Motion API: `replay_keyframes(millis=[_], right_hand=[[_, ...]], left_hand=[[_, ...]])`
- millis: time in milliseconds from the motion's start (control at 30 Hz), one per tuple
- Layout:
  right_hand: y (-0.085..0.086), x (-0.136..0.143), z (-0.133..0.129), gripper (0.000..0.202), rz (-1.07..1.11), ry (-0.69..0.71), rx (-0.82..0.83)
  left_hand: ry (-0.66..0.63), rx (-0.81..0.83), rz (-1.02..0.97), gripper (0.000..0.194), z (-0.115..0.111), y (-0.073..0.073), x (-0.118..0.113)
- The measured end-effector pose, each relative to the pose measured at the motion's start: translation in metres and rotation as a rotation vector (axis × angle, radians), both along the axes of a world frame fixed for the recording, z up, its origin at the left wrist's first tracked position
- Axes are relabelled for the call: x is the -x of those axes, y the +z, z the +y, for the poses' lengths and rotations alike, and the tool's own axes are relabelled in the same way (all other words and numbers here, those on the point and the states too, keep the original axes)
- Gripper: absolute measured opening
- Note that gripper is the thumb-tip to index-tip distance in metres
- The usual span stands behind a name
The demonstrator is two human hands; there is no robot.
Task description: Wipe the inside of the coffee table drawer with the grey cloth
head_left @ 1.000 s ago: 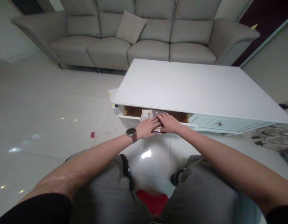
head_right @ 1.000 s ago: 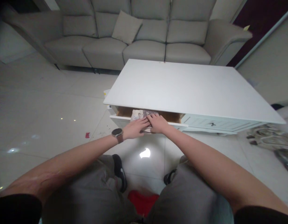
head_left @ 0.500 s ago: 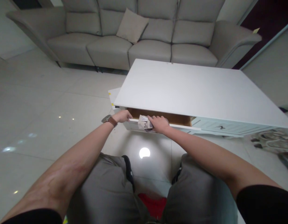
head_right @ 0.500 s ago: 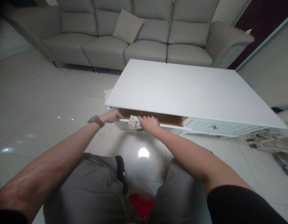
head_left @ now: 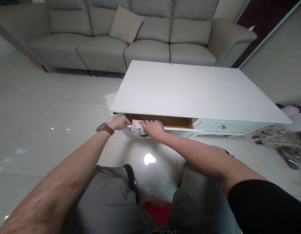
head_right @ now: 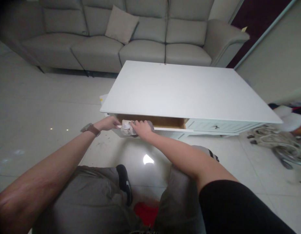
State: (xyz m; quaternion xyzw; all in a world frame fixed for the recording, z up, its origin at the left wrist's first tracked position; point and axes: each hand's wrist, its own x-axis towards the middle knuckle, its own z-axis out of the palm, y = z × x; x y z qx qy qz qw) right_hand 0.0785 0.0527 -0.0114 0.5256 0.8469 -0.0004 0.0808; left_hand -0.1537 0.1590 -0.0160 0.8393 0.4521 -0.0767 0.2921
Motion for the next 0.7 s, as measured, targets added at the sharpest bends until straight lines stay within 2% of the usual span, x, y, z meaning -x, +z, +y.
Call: replay_keyframes(millis=[133, 500, 700], right_hand=[[0.000, -0.042, -0.014, 0.052, -0.029, -0.031, -0.004], [-0.007, -0.189, -0.064, 0.059, -0.085, -0.189, -0.080], [-0.011, -0.238, -0.097, 0.058, -0.049, -0.280, -0.206]], left_hand=[[0.014, -0.002, 0.015, 0.032, 0.002, -0.002, 0.002], [-0.056, -0.082, 0.046, 0.034, -0.002, -0.005, 0.002], [-0.083, -0.131, 0.068, 0.035, -0.009, 0.001, 0.000]])
